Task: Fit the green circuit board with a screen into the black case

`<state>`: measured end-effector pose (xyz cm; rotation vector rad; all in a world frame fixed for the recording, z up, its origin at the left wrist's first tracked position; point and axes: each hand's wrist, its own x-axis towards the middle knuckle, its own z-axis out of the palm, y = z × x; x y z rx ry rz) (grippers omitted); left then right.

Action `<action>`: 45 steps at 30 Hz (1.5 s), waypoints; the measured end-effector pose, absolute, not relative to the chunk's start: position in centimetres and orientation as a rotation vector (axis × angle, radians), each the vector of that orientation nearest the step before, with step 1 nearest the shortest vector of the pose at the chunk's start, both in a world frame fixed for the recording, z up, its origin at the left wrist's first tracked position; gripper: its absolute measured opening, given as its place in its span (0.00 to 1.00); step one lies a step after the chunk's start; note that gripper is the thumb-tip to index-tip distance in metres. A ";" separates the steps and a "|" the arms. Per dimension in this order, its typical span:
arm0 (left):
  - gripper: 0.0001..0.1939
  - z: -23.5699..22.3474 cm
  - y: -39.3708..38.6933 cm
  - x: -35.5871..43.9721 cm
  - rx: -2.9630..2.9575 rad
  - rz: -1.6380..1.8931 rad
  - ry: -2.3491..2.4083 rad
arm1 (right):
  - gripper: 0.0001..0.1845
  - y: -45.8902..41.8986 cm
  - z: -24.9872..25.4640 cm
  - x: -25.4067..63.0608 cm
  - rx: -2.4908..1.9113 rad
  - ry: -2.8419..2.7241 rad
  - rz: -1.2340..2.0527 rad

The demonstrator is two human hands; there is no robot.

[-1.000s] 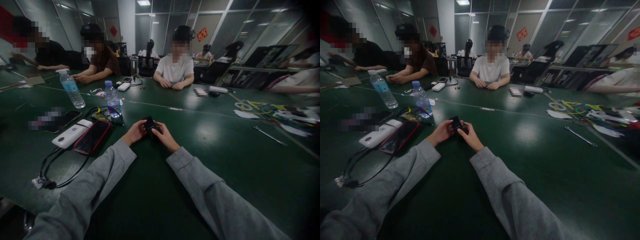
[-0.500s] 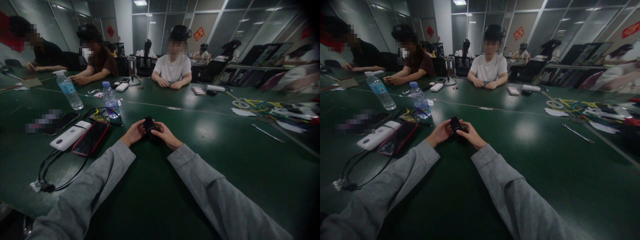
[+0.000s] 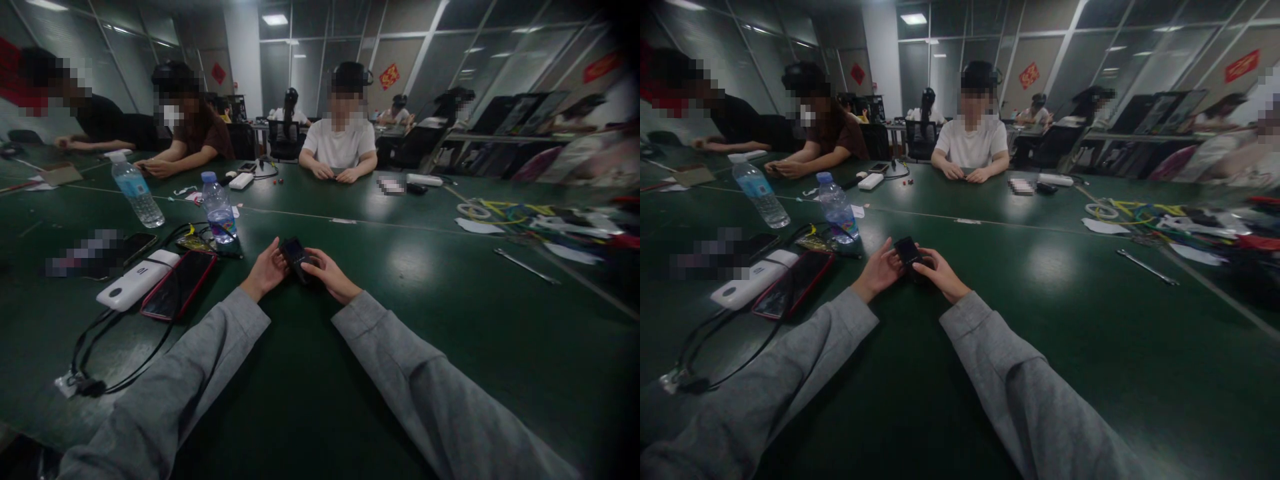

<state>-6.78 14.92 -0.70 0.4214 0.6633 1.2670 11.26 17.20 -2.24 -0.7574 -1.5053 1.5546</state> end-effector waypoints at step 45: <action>0.33 -2.9 15.5 -4.6 0.870 1.430 0.959 | 0.33 17.5 -2.2 11.9 -0.872 -1.218 1.611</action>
